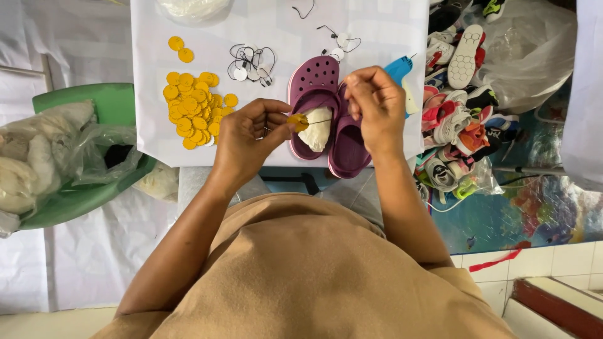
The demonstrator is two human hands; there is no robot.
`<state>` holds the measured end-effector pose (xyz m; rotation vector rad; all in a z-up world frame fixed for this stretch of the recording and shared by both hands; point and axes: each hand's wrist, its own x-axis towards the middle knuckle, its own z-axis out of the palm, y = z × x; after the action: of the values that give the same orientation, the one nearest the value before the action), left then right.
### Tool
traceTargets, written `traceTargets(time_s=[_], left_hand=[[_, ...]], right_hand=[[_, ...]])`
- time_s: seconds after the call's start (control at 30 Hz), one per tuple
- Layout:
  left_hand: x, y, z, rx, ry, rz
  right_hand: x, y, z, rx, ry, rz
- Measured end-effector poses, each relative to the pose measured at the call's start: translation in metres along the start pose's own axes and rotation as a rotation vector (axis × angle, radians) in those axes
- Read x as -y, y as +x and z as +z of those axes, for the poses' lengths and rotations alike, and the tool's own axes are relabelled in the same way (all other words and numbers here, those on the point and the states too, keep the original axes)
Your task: The person threads a black elastic cord through a yellow circular charm and attaches it to a purple clog shoe. They repeat this process with several other charms, inserting them into the holes on the top of the shoe. The person also handles a blue glue gun and organizes the charms on the table.
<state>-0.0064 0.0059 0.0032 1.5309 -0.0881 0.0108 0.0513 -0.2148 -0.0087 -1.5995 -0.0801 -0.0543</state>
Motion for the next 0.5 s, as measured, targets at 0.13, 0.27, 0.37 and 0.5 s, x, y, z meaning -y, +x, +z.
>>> traceTargets(time_s=[0.13,0.27,0.37,0.5], left_hand=[[0.007,0.002,-0.007,-0.025,-0.126,-0.062],[0.003,0.006,-0.017,-0.025,-0.169,-0.122],[0.017,0.005,-0.024,-0.011,-0.238,-0.166],[0.008,0.002,-0.021,-0.014,-0.407,-0.284]], right_hand=[[-0.008,0.002,-0.007,-0.037,0.1,0.073],[-0.021,0.0,-0.01,-0.075,0.196,0.18],[-0.022,0.003,-0.016,-0.074,0.29,0.257],[-0.013,-0.001,-0.003,-0.021,0.321,0.269]])
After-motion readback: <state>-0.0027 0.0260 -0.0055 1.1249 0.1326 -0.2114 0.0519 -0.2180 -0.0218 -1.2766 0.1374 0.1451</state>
